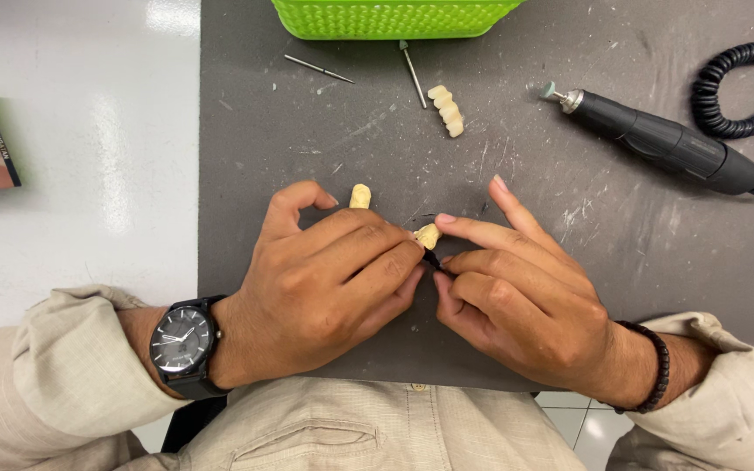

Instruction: The person holds a lower denture tooth arch and a small blue articulating strip, rubbing the strip between the denture and a separate tooth segment to mark contact points and check the fit. They repeatedly reposition the denture, press the strip against different teeth, and briefly pick up a rotary handpiece during the checks.

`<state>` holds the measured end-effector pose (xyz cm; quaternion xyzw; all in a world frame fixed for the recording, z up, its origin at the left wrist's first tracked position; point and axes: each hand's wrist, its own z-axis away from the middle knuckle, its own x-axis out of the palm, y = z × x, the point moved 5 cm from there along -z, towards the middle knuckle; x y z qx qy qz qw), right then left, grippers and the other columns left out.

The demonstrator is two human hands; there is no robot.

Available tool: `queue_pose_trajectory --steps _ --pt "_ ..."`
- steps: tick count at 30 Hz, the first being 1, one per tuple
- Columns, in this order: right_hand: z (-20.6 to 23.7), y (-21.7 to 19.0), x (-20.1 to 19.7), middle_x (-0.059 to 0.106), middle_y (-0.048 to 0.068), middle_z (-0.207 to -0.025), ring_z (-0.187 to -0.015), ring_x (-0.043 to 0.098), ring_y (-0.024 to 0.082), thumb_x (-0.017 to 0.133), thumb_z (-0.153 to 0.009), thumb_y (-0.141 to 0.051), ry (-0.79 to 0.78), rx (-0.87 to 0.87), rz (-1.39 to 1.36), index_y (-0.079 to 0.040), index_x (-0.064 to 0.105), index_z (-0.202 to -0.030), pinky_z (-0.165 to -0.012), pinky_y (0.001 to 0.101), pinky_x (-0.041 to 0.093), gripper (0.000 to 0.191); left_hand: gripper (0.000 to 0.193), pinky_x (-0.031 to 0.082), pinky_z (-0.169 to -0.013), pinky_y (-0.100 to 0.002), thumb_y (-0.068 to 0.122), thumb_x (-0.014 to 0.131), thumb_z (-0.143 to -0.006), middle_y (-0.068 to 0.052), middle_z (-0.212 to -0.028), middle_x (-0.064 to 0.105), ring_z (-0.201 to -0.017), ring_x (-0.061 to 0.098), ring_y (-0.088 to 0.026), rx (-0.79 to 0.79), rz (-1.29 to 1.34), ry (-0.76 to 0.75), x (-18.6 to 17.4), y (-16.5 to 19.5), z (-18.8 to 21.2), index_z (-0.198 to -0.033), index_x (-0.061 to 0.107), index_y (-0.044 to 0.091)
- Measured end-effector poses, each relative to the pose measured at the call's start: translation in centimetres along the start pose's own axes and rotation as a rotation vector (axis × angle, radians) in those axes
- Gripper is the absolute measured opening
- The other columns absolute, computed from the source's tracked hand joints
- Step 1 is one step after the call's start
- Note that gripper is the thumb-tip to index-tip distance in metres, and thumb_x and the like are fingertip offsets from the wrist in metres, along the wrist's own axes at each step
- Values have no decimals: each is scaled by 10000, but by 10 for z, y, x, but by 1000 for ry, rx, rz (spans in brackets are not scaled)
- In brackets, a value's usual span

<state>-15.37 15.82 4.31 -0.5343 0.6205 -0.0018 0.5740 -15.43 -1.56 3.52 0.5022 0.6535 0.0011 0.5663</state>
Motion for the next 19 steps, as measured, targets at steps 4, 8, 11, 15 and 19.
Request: queue_pose_trajectory --steps 4,8,11,15,19 --pt "-3 -1 -2 714 114 -883 -1070 734 314 845 -826 22 0 7 11 -25 601 -892 -1103 614 489 257 234 420 -971 -420 181 844 -946 -45 -1127 721 -1033 689 -171 16 2 1 -1 1 1 -1077 690 63" --pt "-7 -2 -6 710 112 -869 -918 730 278 862 -791 16 30 25 47 -24 638 -916 -982 529 554 260 207 430 -958 -415 177 837 -955 -38 -1077 706 -991 676 -177 34 24 35 -3 0 2 -1038 677 76" --pt "-9 -2 -4 716 116 -885 -860 722 257 870 -809 44 58 30 39 -13 644 -954 -926 462 599 274 178 439 -940 -398 153 827 -973 -23 -1013 687 -948 666 -173 49 34 33 -3 0 4 -1016 671 79" --pt "-12 -2 -1 714 127 -885 -848 717 246 879 -819 69 81 42 7 -1 632 -970 -909 434 621 299 140 456 -945 -396 115 797 -969 -20 -963 672 -913 657 -168 42 60 28 -2 -2 7 -998 668 69" --pt "-15 -4 0 711 136 -880 -844 722 258 880 -796 58 88 31 17 -1 628 -968 -896 439 611 311 127 467 -964 -411 115 777 -970 -26 -961 665 -910 652 -180 49 66 33 -3 -4 8 -1025 675 63"
